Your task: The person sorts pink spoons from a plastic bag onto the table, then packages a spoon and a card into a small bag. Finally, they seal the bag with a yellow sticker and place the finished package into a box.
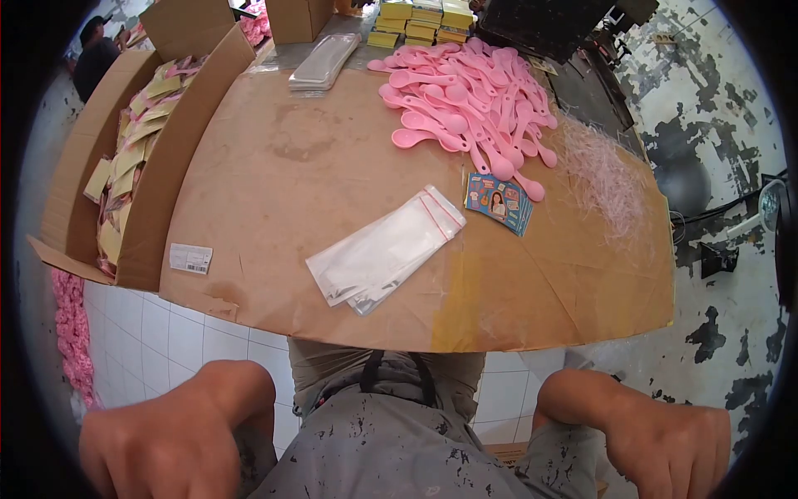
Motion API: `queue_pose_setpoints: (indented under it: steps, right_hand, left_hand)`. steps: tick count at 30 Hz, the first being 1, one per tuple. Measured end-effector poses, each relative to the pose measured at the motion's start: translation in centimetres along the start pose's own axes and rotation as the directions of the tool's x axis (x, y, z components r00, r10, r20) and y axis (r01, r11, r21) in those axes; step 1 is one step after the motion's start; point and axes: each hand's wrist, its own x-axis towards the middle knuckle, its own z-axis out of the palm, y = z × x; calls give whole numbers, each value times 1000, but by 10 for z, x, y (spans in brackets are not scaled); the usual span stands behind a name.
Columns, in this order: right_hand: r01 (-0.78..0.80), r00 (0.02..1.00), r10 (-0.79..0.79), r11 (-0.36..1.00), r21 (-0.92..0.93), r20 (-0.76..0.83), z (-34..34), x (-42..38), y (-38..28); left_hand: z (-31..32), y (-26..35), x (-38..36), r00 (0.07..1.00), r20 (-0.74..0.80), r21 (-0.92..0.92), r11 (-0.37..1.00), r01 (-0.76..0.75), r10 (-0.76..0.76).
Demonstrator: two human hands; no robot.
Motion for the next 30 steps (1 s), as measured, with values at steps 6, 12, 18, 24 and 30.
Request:
queue_pose_setpoints:
  steps: [6,12,18,24,30]
  right_hand:
    - [-53,857,-245,834,-550,-454,-63,-14,-7]
    - [-731,579,-3,-446,-517,-815,-190,-63,-31]
    - [-511,723,4,-669,-539,-691,-217,-111,-29]
    - [-663,636,-76,-562,-494,-768,-207,-112,-17]
    - [-811,573,-113,-220,-542,-812,-222,-126,-17]
  left_hand:
    - [-39,20,-35,979,-180,342,927,151,-93]
    - [-144,-8,-45,571,-751,660,-401,635,-332]
    - [-190,-23,-82,653,-717,633,-621,462,-244]
    - [-186,-26,-94,614,-743,645,-531,550,-267]
    - [-188,-30,-99,623,-720,685,-457,567,-305]
